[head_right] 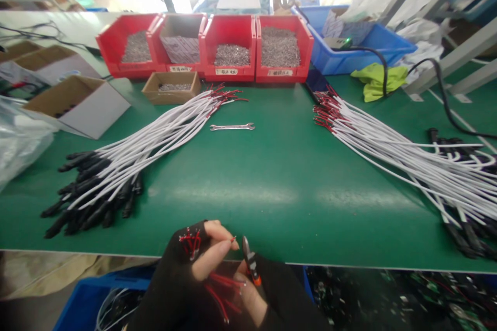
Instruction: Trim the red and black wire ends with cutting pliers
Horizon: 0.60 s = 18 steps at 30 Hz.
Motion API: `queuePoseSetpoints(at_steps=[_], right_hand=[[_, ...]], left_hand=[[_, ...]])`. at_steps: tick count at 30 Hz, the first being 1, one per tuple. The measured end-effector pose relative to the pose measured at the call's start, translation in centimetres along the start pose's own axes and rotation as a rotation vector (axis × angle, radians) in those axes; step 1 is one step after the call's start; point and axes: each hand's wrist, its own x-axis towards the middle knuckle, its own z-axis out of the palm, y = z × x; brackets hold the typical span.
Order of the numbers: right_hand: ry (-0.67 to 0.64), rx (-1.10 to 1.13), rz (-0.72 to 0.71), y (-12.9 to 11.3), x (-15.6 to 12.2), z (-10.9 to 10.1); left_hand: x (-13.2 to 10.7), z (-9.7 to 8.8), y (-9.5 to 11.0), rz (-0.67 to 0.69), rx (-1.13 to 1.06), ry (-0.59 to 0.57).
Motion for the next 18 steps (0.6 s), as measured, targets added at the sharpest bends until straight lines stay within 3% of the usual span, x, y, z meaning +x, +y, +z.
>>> queuePoseSetpoints(at_steps=[6,12,18], right_hand=[[-0.035,0.016,-0.002,1.7,0.4,-0.3],[-0.214,-0.131,-0.008,5.4,0.7,0.3],[-0.234,-0.186,-0.016,2.4,-0.5,-1.7]], left_hand=[[-0.1,0.0,0.3,-0.088,-0.119,-0.017],[0.1,-0.1,0.8,-0.103,-0.111,-0.027],[0.2,0.0,1.0,-0.090,-0.076,-0.035]])
